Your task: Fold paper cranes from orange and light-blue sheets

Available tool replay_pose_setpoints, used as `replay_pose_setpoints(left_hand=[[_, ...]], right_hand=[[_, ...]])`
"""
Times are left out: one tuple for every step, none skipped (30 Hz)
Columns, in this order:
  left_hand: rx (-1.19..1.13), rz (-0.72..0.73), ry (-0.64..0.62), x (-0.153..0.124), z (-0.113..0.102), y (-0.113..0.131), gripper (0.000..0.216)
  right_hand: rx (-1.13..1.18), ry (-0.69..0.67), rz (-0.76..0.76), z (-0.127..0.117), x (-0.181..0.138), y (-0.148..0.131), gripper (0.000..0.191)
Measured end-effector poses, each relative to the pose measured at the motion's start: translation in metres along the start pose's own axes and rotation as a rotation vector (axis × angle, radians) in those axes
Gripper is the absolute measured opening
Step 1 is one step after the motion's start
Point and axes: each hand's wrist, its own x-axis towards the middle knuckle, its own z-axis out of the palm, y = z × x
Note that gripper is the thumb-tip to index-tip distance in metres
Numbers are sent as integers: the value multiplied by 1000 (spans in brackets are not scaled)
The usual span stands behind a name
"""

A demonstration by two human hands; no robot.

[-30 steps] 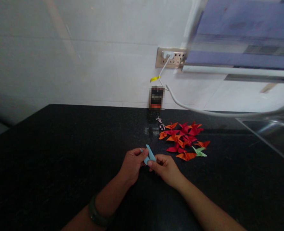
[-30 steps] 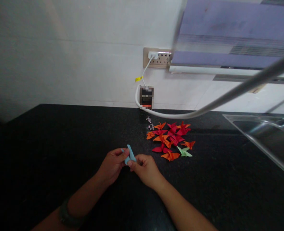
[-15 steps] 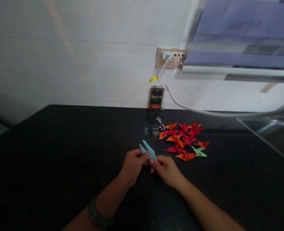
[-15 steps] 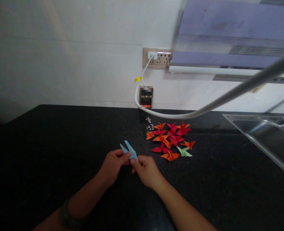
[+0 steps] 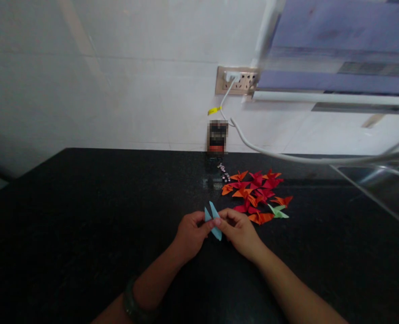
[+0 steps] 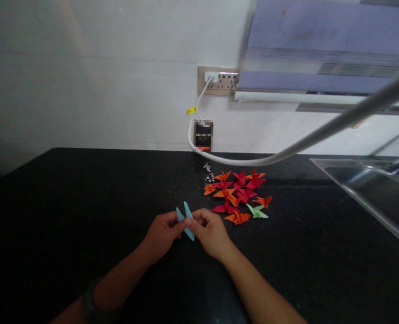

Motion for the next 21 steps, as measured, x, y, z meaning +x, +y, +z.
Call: replay_pose_setpoints(left_hand=[[18,9,-15,-1,1,0,20],[20,19,-25,-1,2,0,20],[4,29,-35,-1,2,0,19],[-28,30,-47,-2,3,0,19],[-68,21,-66,-2,3,0,19],[-109,8,-86,-2,4,0,20],[-142,-4,-103,-1,4,0,21],[-163,-16,-115,-1,4,0,21],[-171,-25,-119,-1,5,-1,23],[-168,-31,-118,-1,4,-2,24],[-151,-34,-116,-1,4,-3,25],[-120,-39,-123,-1,4,-4,26],[-82,-43,-144,-2,3,-5,26],[-42,-47,-179,-2,2,-6,26],[-3,-51,-217,-3,2,-7,25],[33,-57,-251,-3,1,-8,24],[58,-64,-271,-4,1,-8,23],[69,-70,-270,-4,1,-7,21],[69,-72,-255,-4,1,-6,19],[54,-72,-234,-3,1,-5,18],[23,-73,-213,-3,1,-4,16]], right_hand=[[42,9,22,0,0,0,25],[68,24,30,0,0,1,24],[78,50,23,1,0,2,24],[73,87,6,2,0,4,23],[58,130,-18,2,0,6,23],[37,170,-42,3,0,7,22],[17,198,-67,3,0,8,22],[3,211,-90,3,1,9,21],[0,205,-106,3,1,8,20],[10,177,-107,2,1,7,18],[36,133,-85,2,1,6,17],[77,85,-44,2,1,4,17],[128,42,8,1,1,2,21],[173,8,59,1,1,1,25],[205,-13,99,1,0,0,27],[218,-16,122,1,0,0,26],[216,-3,129,1,0,0,25],[205,28,125,1,0,1,24],[190,73,117,1,0,2,25],[182,126,107,1,0,4,25],[175,179,98,0,1,5,24]])
